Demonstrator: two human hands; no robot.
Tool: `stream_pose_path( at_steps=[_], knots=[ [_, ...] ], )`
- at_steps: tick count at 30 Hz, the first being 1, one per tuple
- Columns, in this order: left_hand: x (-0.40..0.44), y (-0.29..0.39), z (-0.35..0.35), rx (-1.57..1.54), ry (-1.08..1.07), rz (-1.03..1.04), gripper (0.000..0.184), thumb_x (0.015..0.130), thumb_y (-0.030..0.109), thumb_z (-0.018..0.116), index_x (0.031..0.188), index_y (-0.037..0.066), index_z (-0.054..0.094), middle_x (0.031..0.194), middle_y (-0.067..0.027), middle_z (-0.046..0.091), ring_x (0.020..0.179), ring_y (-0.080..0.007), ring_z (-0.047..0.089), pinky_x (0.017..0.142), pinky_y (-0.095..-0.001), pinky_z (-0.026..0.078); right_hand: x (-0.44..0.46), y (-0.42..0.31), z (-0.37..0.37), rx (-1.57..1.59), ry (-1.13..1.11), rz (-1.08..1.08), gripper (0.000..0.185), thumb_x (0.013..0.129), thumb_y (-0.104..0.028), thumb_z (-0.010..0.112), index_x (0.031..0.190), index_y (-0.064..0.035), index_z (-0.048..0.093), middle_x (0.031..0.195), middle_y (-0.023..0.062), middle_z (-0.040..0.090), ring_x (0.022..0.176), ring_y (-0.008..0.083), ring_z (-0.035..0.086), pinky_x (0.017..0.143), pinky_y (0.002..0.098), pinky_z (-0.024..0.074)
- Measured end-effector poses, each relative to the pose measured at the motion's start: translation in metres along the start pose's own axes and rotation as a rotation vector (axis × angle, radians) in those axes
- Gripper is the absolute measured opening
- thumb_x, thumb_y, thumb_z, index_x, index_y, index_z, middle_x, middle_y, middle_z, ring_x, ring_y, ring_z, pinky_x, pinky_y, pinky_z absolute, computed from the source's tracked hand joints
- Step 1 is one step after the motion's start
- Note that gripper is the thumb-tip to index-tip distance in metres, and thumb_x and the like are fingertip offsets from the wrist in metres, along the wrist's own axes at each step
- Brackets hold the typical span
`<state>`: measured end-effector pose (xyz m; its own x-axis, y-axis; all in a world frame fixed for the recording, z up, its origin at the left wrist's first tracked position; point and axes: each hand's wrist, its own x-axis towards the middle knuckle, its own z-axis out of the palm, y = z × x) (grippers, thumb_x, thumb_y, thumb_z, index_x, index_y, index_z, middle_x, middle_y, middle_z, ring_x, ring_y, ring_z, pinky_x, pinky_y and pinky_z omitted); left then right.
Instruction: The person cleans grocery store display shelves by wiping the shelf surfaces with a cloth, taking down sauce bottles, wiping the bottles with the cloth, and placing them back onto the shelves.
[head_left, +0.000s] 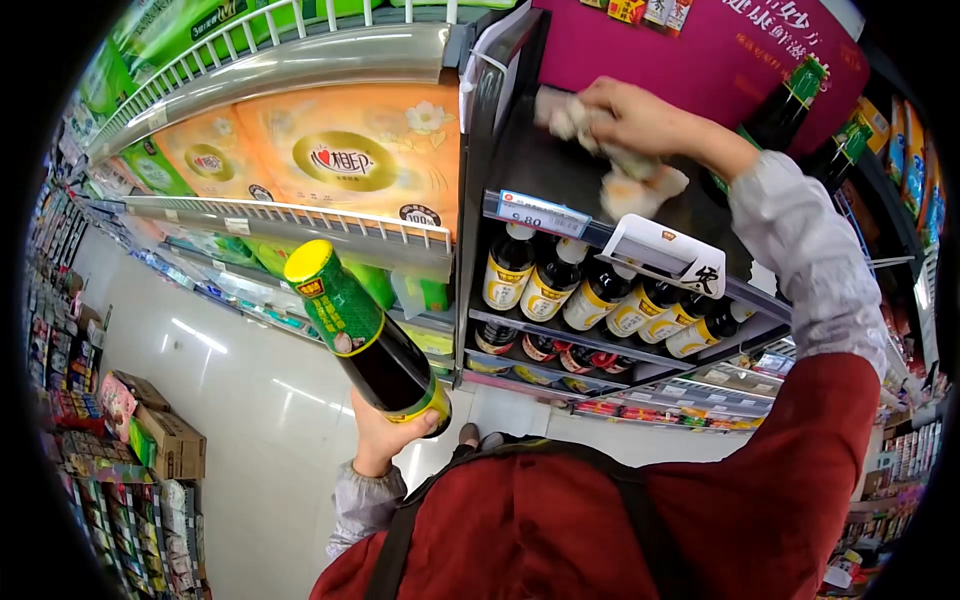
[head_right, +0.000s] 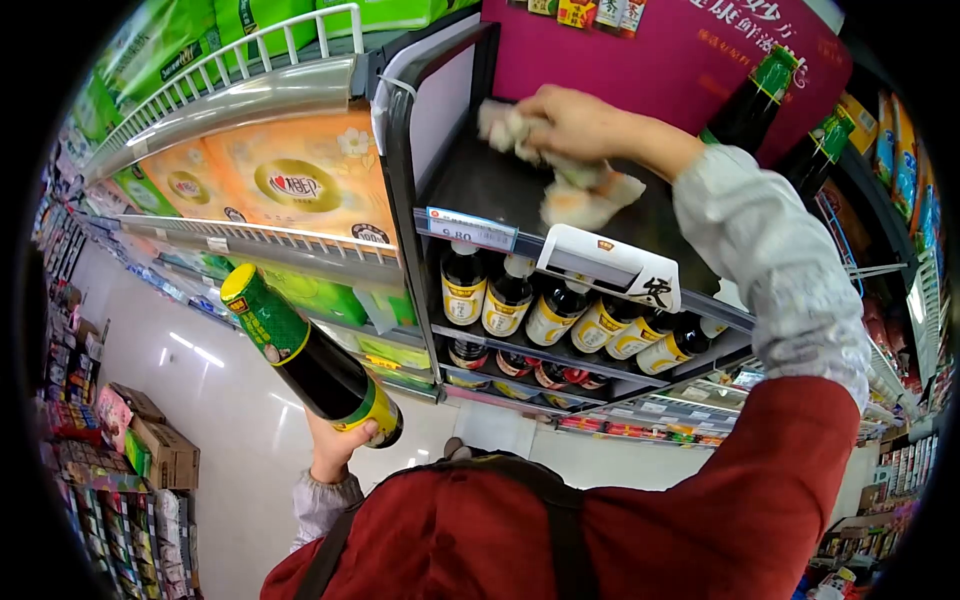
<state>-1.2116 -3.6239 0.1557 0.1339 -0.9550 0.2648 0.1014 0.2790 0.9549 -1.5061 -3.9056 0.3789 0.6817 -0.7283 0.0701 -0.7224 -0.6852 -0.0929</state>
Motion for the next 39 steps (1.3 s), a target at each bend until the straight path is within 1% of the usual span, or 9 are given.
stream_pose_path(
  at_steps=[1,4,8,12,16,22,26,36,39],
  knots=[
    [-0.002,0.000,0.001,0.006,0.001,-0.004,0.057,0.060,0.019,0.084,0.105,-0.002,0.056,0.095,-0.0087,0.064,0.085,-0.0172,0.062,0.078,-0.0313,0.051,0.010,0.009,0.010,0.007,0.000,-0.002,0.038,0.076,-0.023,0.064,0.109,-0.0060,0.064,0.105,0.0160,0.062,0.095,0.0303,0.060,0.089,0.0372,0.0461],
    [-0.009,-0.002,0.001,0.011,0.026,-0.012,0.058,0.060,0.021,0.084,0.105,-0.003,0.056,0.096,-0.0092,0.064,0.086,-0.0179,0.062,0.079,-0.0315,0.050,0.028,-0.015,0.030,-0.173,-0.057,0.319,0.057,0.078,-0.047,0.062,0.121,-0.0106,0.060,0.110,0.0168,0.063,0.103,0.0333,0.060,0.089,0.0416,0.0471],
    [-0.017,-0.005,0.004,0.000,0.060,0.020,0.061,0.060,0.020,0.084,0.109,-0.003,0.055,0.099,-0.0104,0.064,0.088,-0.0195,0.062,0.080,-0.0321,0.050,0.025,-0.036,0.034,-0.033,-0.021,-0.079,0.055,0.075,-0.040,0.066,0.121,-0.0112,0.060,0.115,0.0153,0.061,0.106,0.0325,0.058,0.090,0.0383,0.0460],
    [-0.023,-0.006,0.012,0.010,0.079,0.009,0.064,0.061,0.020,0.084,0.111,-0.004,0.053,0.100,-0.0120,0.064,0.089,-0.0206,0.063,0.080,-0.0328,0.051,-0.005,-0.051,0.026,0.240,-0.150,-0.507,0.039,0.073,-0.011,0.066,0.112,-0.0093,0.064,0.109,0.0101,0.058,0.104,0.0290,0.057,0.093,0.0374,0.0440],
    [-0.022,0.000,0.030,-0.012,0.074,-0.030,0.064,0.061,0.019,0.084,0.112,-0.004,0.053,0.100,-0.0126,0.063,0.090,-0.0210,0.062,0.081,-0.0336,0.051,-0.005,-0.041,0.025,0.268,-0.231,-0.583,0.040,0.071,0.000,0.060,0.110,-0.0079,0.064,0.112,0.0099,0.056,0.107,0.0306,0.055,0.094,0.0388,0.0438],
    [-0.029,-0.004,0.051,-0.004,0.059,0.025,0.066,0.062,0.018,0.083,0.114,-0.004,0.050,0.102,-0.0131,0.062,0.091,-0.0211,0.061,0.081,-0.0340,0.050,-0.057,-0.015,0.004,0.206,-0.309,-0.526,0.036,0.071,0.005,0.058,0.103,-0.0087,0.067,0.110,0.0090,0.057,0.106,0.0301,0.056,0.091,0.0392,0.0447],
    [-0.028,-0.009,0.063,-0.055,0.047,0.021,0.065,0.065,0.019,0.082,0.116,-0.004,0.049,0.103,-0.0131,0.061,0.091,-0.0214,0.060,0.082,-0.0341,0.049,-0.103,0.004,-0.006,0.225,-0.331,-0.325,0.034,0.070,0.006,0.059,0.100,-0.0074,0.067,0.108,0.0078,0.058,0.102,0.0291,0.058,0.088,0.0376,0.0461],
    [-0.028,-0.012,0.092,-0.137,-0.016,0.026,0.064,0.066,0.023,0.080,0.116,-0.003,0.049,0.104,-0.0133,0.061,0.093,-0.0227,0.061,0.082,-0.0354,0.049,-0.176,0.023,-0.020,0.192,-0.378,-0.152,0.028,0.072,0.008,0.057,0.096,-0.0046,0.066,0.104,0.0075,0.057,0.097,0.0265,0.059,0.083,0.0349,0.0470],
    [-0.031,-0.013,0.091,-0.108,-0.044,0.038,0.065,0.066,0.023,0.080,0.116,-0.003,0.048,0.103,-0.0138,0.061,0.092,-0.0227,0.061,0.081,-0.0352,0.049,-0.184,0.017,-0.037,-0.049,-0.518,-0.098,0.028,0.071,0.005,0.057,0.094,-0.0054,0.067,0.099,0.0086,0.060,0.095,0.0296,0.060,0.081,0.0370,0.0475]
  ],
)
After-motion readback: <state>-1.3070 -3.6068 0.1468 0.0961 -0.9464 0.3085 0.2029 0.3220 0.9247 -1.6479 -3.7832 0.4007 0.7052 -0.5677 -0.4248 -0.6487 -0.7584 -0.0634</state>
